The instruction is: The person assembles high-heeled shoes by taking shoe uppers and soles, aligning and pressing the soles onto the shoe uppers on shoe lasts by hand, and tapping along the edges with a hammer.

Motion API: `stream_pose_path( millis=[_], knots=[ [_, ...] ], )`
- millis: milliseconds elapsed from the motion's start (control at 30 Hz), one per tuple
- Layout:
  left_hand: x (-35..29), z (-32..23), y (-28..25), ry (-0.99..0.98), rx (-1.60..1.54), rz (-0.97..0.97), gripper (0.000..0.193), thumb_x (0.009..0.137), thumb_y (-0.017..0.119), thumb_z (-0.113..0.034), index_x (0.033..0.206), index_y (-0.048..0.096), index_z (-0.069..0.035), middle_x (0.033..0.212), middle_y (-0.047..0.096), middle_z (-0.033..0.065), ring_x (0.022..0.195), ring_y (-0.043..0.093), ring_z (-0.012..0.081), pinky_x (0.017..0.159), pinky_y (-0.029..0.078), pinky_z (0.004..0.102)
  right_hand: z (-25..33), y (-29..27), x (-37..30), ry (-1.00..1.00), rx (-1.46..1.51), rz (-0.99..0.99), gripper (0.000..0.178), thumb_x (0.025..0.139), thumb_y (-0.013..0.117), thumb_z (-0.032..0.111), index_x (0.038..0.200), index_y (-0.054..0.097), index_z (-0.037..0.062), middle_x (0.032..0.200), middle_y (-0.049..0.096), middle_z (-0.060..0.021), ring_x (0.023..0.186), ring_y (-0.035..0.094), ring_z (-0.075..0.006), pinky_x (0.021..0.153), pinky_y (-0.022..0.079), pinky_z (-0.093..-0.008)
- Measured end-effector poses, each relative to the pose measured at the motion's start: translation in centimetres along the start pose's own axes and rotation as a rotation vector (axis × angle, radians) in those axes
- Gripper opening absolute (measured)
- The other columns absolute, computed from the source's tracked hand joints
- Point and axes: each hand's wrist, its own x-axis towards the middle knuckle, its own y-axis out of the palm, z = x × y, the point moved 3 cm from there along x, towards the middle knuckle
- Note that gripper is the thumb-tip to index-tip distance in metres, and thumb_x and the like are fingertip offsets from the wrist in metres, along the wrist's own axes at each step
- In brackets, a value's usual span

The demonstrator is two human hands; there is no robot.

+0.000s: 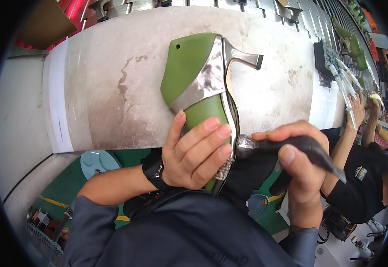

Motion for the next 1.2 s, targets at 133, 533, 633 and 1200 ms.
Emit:
stream_pose_path(
  millis=[133,533,633,1200],
  knots=[
    [-0.6,0.0,0.1,-0.010,-0.008,-0.034,0.031,0.103,0.063,-0.019,0.132,0.057,-0.014,0.133,0.068,0.0051,0.127,0.065,0.0250,0.122,0.034,0.0611,0.6,0.0,3.3,0.185,-0.003,-0.013,0.024,0.090,0.070,0.009,0.108,0.070,-0.0079,0.103,0.078,-0.0210,0.095,0.073,-0.0206,0.091,0.057,-0.0332],
    [-0.4,0.0,-0.4,-0.032,-0.087,0.004,0.030,0.100,0.067,-0.028,0.128,0.059,-0.019,0.131,0.068,-0.0059,0.129,0.061,0.0129,0.124,0.031,0.0591,1.0,1.8,6.5,-0.030,-0.221,-0.029,0.028,0.087,0.074,0.014,0.105,0.068,-0.0058,0.106,0.076,-0.0254,0.101,0.074,-0.0284,0.095,0.056,-0.0388],
    [-0.1,0.0,-0.3,-0.045,-0.101,0.010,0.029,0.100,0.067,-0.028,0.127,0.060,-0.020,0.132,0.067,-0.0064,0.129,0.060,0.0123,0.124,0.031,0.0589,0.5,2.3,6.2,-0.119,-0.203,-0.141,0.028,0.088,0.074,0.016,0.105,0.068,-0.0061,0.105,0.076,-0.0245,0.100,0.073,-0.0279,0.096,0.056,-0.0390],
    [0.8,-0.3,-0.4,0.000,-0.004,0.063,0.039,0.101,0.067,-0.020,0.135,0.054,-0.008,0.138,0.065,0.0152,0.131,0.063,0.0315,0.123,0.031,0.0635,2.5,0.2,8.9,0.030,-0.227,0.160,0.025,0.092,0.078,0.024,0.096,0.075,-0.0005,0.085,0.074,-0.0057,0.080,0.069,-0.0114,0.071,0.055,-0.0278]
  ],
)
